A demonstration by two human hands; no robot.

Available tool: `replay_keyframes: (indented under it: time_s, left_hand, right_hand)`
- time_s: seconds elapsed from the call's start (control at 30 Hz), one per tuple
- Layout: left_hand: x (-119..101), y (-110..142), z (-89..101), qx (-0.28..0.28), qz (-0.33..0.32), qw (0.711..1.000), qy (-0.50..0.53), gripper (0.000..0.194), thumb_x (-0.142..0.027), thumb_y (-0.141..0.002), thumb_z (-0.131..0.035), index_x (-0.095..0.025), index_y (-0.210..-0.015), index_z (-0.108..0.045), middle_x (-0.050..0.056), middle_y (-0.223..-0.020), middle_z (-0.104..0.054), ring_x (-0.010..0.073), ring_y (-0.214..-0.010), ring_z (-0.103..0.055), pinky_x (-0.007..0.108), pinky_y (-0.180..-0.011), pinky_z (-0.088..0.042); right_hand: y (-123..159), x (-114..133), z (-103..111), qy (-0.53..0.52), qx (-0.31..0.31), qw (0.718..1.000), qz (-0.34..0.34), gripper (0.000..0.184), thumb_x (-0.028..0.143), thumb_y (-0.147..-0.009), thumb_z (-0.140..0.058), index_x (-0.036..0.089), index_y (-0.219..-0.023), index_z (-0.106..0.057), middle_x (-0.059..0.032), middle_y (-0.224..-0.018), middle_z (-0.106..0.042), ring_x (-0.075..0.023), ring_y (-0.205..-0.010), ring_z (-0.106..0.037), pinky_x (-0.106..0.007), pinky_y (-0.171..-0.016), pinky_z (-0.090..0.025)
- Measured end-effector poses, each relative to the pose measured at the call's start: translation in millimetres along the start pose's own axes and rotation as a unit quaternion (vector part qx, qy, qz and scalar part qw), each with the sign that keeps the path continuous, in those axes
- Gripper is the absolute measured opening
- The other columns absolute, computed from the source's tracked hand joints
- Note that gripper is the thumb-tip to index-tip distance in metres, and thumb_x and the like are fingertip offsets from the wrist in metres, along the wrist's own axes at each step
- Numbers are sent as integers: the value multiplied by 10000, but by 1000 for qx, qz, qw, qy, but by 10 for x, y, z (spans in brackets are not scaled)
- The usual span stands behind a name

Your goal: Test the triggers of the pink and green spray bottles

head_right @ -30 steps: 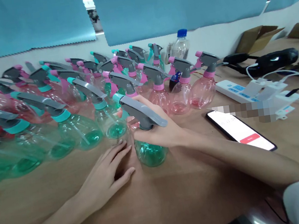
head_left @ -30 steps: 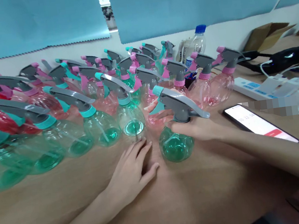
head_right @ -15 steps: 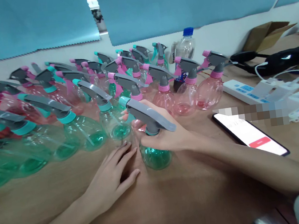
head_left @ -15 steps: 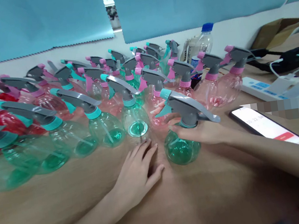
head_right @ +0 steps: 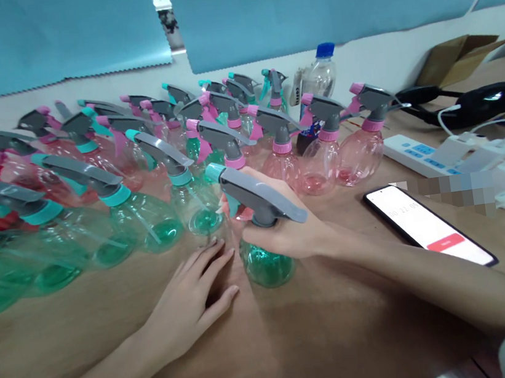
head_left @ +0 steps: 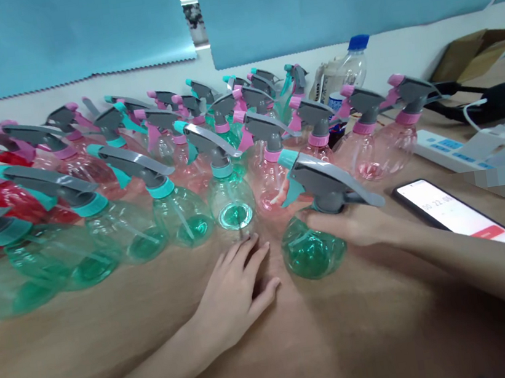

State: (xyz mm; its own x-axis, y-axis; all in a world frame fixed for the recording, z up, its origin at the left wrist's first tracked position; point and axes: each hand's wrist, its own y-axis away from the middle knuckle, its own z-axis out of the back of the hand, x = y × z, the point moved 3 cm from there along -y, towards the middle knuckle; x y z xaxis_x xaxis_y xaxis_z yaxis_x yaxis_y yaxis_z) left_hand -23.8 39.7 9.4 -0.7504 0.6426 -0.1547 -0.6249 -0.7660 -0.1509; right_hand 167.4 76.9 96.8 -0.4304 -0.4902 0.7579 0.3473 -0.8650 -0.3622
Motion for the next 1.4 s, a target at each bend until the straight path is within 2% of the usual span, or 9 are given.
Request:
replay_keyframes:
  time_s: [0.1,0.27,0.37,0.47,0.6,0.77,1.0,1.23,1.4]
  left_hand:
    - [0,2,-3,-3,1,1000,3,490,-421,-938,-482,-136,-1337,-476,161,-1394,-476,334,-1277,-437,538,-989,-412]
    - [-4,4,2,-6,-1,1000,9,484,-409,-934,-495,-128,-1327,-488,165,-1386,-484,333,-1273,-440,527,-993,-411]
    - [-6,6,11,-6,-2,1000,6,486,-410,-932,-499,-126,-1326,-490,168,-1382,-487,337,-1270,-442,530,-994,-410]
    - [-5,8,12,-6,-5,1000,-1,488,-416,-935,-493,-123,-1325,-489,170,-1383,-486,338,-1271,-438,529,-991,-412]
    - [-1,7,5,-4,-3,1000,1,488,-415,-936,-492,-126,-1329,-486,167,-1386,-484,334,-1270,-441,526,-995,-407]
    - [-4,8,8,-7,-1,1000,8,491,-429,-941,-474,-141,-1339,-472,159,-1403,-471,331,-1288,-425,527,-1010,-393]
    - [-3,11,4,-5,2,1000,11,477,-424,-942,-479,-151,-1334,-471,162,-1400,-472,329,-1285,-426,532,-1002,-397]
    - [1,8,6,1,5,1000,11,486,-422,-939,-488,-144,-1336,-475,158,-1394,-476,326,-1277,-431,517,-1007,-395]
    - [-6,10,8,-1,-1,1000,9,481,-414,-939,-489,-137,-1333,-476,158,-1399,-470,320,-1282,-423,509,-1012,-391]
  right_hand:
    - [-12,62,7,-17,3,1000,1,150,121,-658,-478,230,-560,-447,17,-580,-527,-157,-644,-579,-289,-618,-512]
    - [-17,138,28,-19,2,1000,-1,178,120,-647,-477,231,-525,-408,44,-479,-402,-126,-549,-524,-249,-582,-500]
    - [-3,90,20,-27,7,1000,6,148,131,-651,-472,231,-544,-448,43,-512,-440,-121,-557,-531,-249,-595,-507]
    - [21,-6,1,-30,7,999,6,116,158,-654,-477,233,-569,-502,25,-601,-554,-137,-623,-591,-270,-630,-530]
    - [57,-92,-25,-39,5,999,-6,118,177,-675,-493,247,-691,-586,9,-674,-635,-174,-732,-653,-294,-647,-552]
    - [62,-97,-35,-47,0,999,-6,293,193,-698,-502,263,-955,-624,15,-647,-643,-181,-690,-664,-305,-624,-559]
    - [48,-83,-19,-35,10,999,2,286,189,-701,-522,263,-954,-634,-4,-740,-689,-207,-747,-682,-357,-708,-573]
    - [34,-29,-12,-69,0,998,6,496,162,-690,-531,267,-1174,-560,-22,-957,-712,-169,-668,-671,-341,-690,-570]
    - [27,-21,-25,-75,0,997,12,518,167,-694,-522,259,-1204,-536,8,-790,-710,-168,-623,-669,-328,-669,-572]
